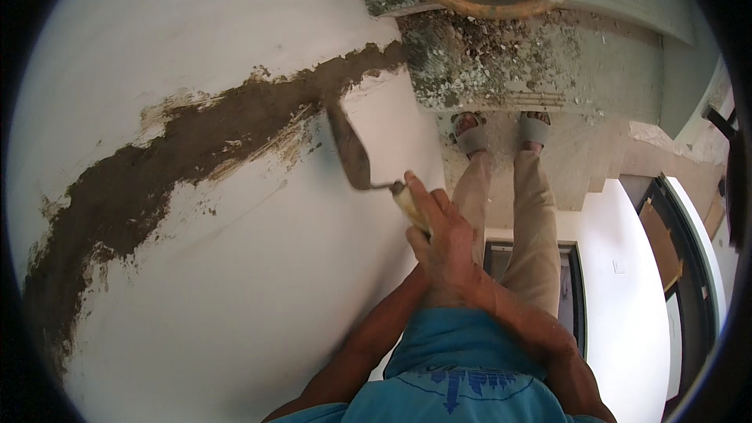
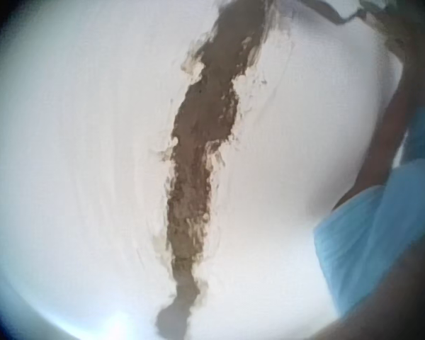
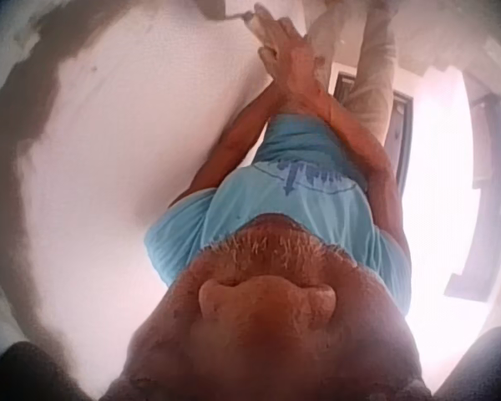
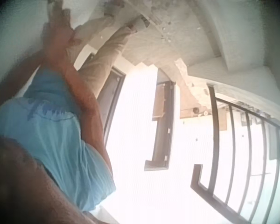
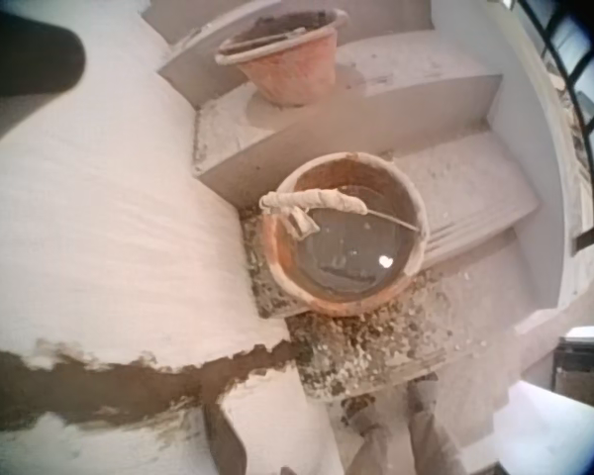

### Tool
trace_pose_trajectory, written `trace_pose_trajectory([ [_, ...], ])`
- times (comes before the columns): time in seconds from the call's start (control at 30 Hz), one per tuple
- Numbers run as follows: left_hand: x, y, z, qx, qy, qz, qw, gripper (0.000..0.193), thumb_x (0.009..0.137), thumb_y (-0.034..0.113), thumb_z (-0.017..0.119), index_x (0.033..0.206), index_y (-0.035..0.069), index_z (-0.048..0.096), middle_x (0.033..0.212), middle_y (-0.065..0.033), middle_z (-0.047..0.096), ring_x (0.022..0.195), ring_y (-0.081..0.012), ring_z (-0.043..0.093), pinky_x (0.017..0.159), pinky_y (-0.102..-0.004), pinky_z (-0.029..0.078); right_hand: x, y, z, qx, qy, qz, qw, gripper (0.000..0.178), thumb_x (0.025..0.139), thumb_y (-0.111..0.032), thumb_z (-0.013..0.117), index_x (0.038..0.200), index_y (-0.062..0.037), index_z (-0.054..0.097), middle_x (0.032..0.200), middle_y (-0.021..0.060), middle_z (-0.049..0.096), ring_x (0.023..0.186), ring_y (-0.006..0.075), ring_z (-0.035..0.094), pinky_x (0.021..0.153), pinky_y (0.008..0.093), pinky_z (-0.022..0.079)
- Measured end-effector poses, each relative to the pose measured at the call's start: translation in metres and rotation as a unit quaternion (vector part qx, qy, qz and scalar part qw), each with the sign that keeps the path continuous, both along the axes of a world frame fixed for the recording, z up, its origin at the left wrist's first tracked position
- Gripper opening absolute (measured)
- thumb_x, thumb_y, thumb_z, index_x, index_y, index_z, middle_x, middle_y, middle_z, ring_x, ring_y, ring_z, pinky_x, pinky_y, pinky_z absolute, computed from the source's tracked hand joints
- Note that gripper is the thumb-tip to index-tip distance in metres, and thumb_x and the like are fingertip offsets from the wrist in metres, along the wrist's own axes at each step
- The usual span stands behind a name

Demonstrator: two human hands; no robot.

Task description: The person applies wet plaster to a vertical wall using a trowel, smoothing and leveling the material along a long horizontal section. The person repeatedly scoops plaster from a bucket and spreads it along the wall, occasionally using a hand to press and smooth the surface.

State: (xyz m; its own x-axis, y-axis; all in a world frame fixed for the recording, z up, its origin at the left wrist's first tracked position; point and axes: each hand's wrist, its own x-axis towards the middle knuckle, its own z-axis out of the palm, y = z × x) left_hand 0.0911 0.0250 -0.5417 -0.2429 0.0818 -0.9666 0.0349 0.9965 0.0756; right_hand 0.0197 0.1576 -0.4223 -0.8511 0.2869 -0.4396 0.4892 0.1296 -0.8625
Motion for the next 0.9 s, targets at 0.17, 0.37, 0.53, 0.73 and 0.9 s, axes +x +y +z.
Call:
trace_pose_trajectory([
  [0.17,0.011,0.001,0.026,0.005,0.000,0.011,1.000,0.110,0.080,0.060,0.069,0.160,0.010,0.013,0.139,-0.0293,0.049,0.117,-0.0514,0.057,0.099,-0.0573,0.047,-0.023,-0.017,0.012,-0.087,0.020,-0.005,0.996,0.087,0.073,0.001,0.072,0.153,-0.0166,0.043,0.101,0.0126,0.055,0.081,0.0307,0.063,0.074,0.0414,0.056],
  [0.37,0.004,0.012,0.031,-0.034,-0.065,-0.011,0.997,0.117,0.080,0.060,0.071,0.162,0.009,0.004,0.142,-0.0298,0.046,0.121,-0.0542,0.053,0.103,-0.0594,0.043,-0.004,-0.001,0.056,-0.122,0.061,0.039,0.990,0.083,0.075,0.004,0.069,0.153,-0.0115,0.045,0.100,0.0135,0.058,0.079,0.0271,0.064,0.081,0.0394,0.053],
  [0.53,0.031,-0.006,0.014,0.040,0.002,-0.024,0.999,0.098,0.084,0.056,0.067,0.157,0.008,0.022,0.143,-0.0246,0.049,0.126,-0.0443,0.054,0.104,-0.0531,0.045,-0.040,0.027,0.028,-0.090,0.092,-0.031,0.991,0.084,0.072,0.004,0.068,0.151,-0.0148,0.045,0.099,0.0157,0.059,0.078,0.0352,0.066,0.071,0.0444,0.057],
  [0.73,0.050,-0.020,-0.005,0.095,0.070,-0.018,0.993,0.079,0.089,0.054,0.064,0.150,0.008,0.044,0.142,-0.0192,0.055,0.130,-0.0351,0.054,0.104,-0.0470,0.046,-0.076,0.043,-0.004,-0.051,0.117,0.007,0.992,0.078,0.073,0.000,0.065,0.149,-0.0116,0.049,0.094,0.0158,0.060,0.075,0.0335,0.063,0.070,0.0434,0.054],
  [0.9,0.031,-0.002,-0.006,0.082,0.072,0.013,0.994,0.080,0.089,0.054,0.064,0.151,0.008,0.043,0.142,-0.0196,0.055,0.130,-0.0356,0.054,0.104,-0.0470,0.046,-0.067,0.061,0.024,-0.043,0.132,0.088,0.986,0.079,0.070,0.002,0.064,0.147,-0.0103,0.052,0.088,0.0136,0.059,0.070,0.0298,0.059,0.067,0.0412,0.051],
])
